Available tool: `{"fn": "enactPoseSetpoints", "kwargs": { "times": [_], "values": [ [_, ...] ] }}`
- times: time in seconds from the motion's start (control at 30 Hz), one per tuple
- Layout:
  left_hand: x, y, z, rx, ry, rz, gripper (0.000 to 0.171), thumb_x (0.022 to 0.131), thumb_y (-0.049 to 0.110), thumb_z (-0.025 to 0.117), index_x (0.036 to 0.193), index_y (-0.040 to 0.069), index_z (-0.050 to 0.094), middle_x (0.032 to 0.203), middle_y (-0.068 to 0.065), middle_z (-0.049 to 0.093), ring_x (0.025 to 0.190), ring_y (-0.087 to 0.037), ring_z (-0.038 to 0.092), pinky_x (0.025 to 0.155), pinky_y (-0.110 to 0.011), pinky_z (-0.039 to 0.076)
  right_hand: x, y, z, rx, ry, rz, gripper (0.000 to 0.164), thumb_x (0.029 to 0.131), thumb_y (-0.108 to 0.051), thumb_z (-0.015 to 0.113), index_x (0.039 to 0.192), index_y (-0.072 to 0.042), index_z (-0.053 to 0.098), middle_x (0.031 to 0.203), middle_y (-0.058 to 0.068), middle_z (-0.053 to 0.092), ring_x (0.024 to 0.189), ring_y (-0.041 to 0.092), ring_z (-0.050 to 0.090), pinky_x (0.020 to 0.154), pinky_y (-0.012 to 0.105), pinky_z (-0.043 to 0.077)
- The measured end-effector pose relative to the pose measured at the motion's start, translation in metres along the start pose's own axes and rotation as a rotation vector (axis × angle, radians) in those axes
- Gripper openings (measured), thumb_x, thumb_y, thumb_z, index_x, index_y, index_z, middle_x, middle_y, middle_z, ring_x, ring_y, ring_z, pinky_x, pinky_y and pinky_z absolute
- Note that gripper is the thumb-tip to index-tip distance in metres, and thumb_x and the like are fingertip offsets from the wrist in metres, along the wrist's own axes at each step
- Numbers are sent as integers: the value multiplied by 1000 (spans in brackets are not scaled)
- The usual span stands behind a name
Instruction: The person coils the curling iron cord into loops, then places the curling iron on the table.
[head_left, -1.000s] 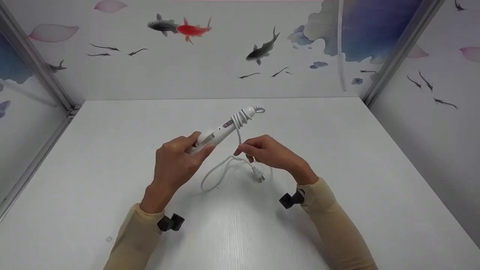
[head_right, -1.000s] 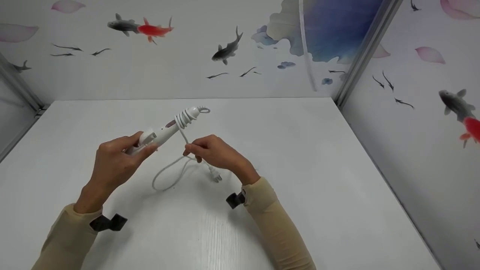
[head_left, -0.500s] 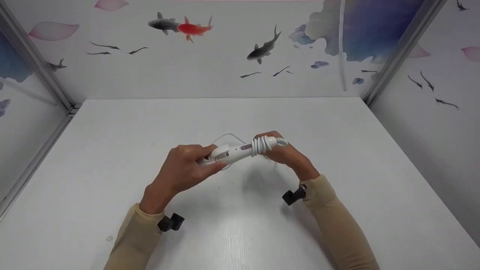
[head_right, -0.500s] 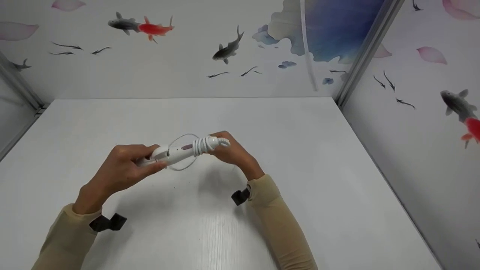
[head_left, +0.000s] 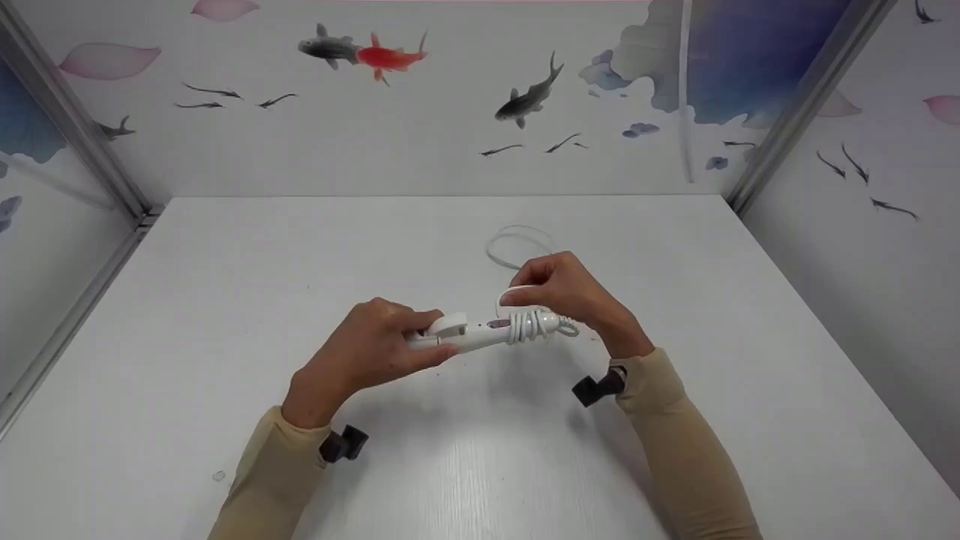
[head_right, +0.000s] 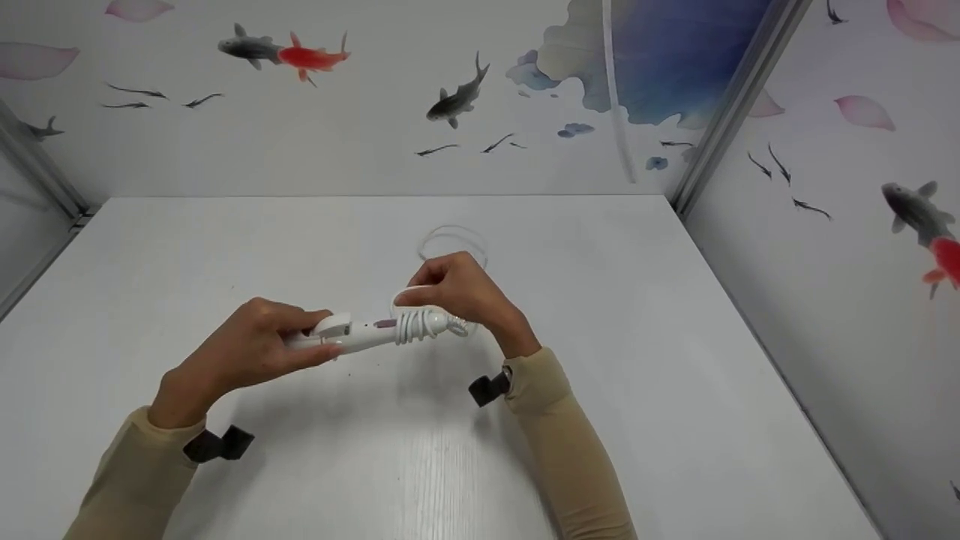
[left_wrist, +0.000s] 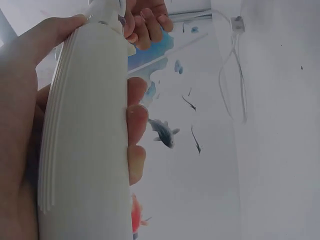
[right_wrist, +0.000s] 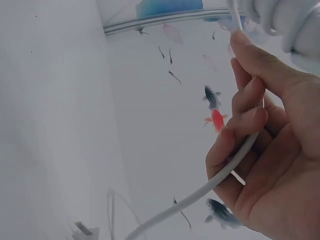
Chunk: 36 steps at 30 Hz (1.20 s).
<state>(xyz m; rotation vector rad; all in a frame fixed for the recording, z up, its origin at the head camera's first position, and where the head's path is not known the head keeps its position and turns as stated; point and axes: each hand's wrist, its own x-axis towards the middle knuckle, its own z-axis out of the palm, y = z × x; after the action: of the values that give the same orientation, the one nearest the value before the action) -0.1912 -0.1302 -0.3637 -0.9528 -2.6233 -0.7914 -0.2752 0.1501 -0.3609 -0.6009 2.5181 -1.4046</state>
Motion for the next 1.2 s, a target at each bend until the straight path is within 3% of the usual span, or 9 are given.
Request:
{"fn": "enactPoseSetpoints", "kwargs": {
  "times": [0.23, 0.33, 0.5, 0.7, 0.87, 1.0, 1.2],
  "values": [
    [2, 5, 5, -1, -69, -164, 35, 89, 40, 72, 113, 15, 77, 81, -1, 73, 63, -10, 52, 59, -23, 43, -3, -5, 0, -49, 38, 13, 19, 83, -26, 82, 87, -10, 73, 81, 4, 69, 70, 17, 60, 63, 27, 52],
    [3, 7, 6, 41, -53, -179, 33, 89, 40, 72, 111, 16, 77, 79, -1, 72, 63, -11, 51, 58, -25, 42, -5, -10, 1, -60, 68, -16, 17, 84, -25, 81, 89, -11, 73, 85, 5, 70, 73, 18, 62, 66, 29, 54],
    [4, 6, 6, 133, 14, -168, 31, 88, 40, 74, 104, 15, 76, 74, -2, 70, 59, -13, 48, 55, -26, 40, -11, -20, 2, -112, 84, -84, 16, 91, -25, 74, 98, -10, 76, 92, 6, 73, 79, 19, 61, 72, 31, 54],
    [3, 2, 7, 176, 102, -232, 38, 87, 40, 75, 111, 11, 76, 78, -7, 73, 60, -16, 54, 55, -31, 44, -15, -26, 3, -138, 69, -156, 23, 99, -27, 63, 111, -11, 76, 98, 6, 72, 85, 19, 57, 78, 32, 50],
    [6, 1, 11, 208, 195, -267, 37, 89, 39, 74, 110, 9, 76, 82, -12, 75, 62, -20, 60, 55, -34, 50, -15, -25, 5, -114, 74, -201, 24, 101, -22, 60, 118, -12, 74, 96, 6, 70, 85, 19, 55, 77, 30, 46],
    [7, 0, 14, 209, 262, -282, 32, 88, 39, 75, 100, 9, 75, 75, -10, 72, 58, -19, 57, 51, -33, 46, -13, -24, 6, -107, 65, -209, 26, 101, -21, 60, 121, -12, 73, 96, 7, 72, 86, 22, 57, 74, 26, 46],
    [8, 0, 14, 199, 323, -319, 37, 88, 39, 76, 102, 4, 75, 77, -12, 73, 58, -21, 57, 51, -35, 49, -8, -18, 8, -41, -2, -196, 26, 100, -20, 62, 122, -11, 72, 94, 11, 74, 75, 18, 54, 66, 23, 47]
  ]
}}
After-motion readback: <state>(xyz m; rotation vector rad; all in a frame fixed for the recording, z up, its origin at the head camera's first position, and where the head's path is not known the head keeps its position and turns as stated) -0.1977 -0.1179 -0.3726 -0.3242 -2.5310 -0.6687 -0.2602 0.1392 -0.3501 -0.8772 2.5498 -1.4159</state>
